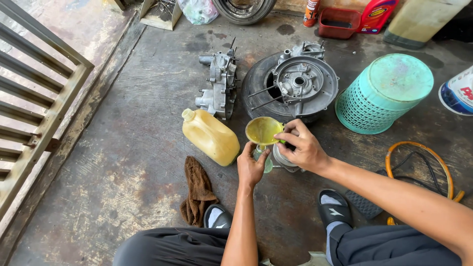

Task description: The person cleans a metal engine cylinder head using a cloth and a liquid from a yellow container. They wipe the exterior and interior of the cylinder, then pour the liquid into a small plastic bottle and shake it.

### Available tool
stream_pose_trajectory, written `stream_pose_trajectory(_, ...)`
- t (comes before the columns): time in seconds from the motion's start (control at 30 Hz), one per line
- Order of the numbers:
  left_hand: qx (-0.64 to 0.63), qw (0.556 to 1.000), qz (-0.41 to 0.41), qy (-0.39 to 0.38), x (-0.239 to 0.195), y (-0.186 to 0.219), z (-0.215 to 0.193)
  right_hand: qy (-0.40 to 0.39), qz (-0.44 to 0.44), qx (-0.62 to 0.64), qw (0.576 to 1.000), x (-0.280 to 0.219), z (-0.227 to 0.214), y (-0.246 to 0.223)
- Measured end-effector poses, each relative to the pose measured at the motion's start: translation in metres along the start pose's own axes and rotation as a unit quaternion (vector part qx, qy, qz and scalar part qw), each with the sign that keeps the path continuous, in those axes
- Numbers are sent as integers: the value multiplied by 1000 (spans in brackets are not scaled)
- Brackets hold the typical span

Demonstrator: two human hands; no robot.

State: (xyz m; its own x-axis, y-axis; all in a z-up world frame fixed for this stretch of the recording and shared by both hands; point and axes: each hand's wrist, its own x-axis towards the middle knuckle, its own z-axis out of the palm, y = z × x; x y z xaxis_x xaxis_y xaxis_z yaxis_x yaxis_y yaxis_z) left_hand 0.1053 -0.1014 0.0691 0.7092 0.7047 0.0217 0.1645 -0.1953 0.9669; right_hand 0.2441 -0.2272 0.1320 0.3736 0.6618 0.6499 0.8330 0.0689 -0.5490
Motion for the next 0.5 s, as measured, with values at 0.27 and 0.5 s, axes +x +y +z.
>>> stream_pose_trajectory(0.27, 25, 999, -27, 19, -3, 3, -3, 36, 56, 21, 998, -1, 3, 30)
stream_pose_trajectory(0.5, 12, 999, -14, 36, -4, -13, -14, 76, 115, -80, 987, -16, -5, 95)
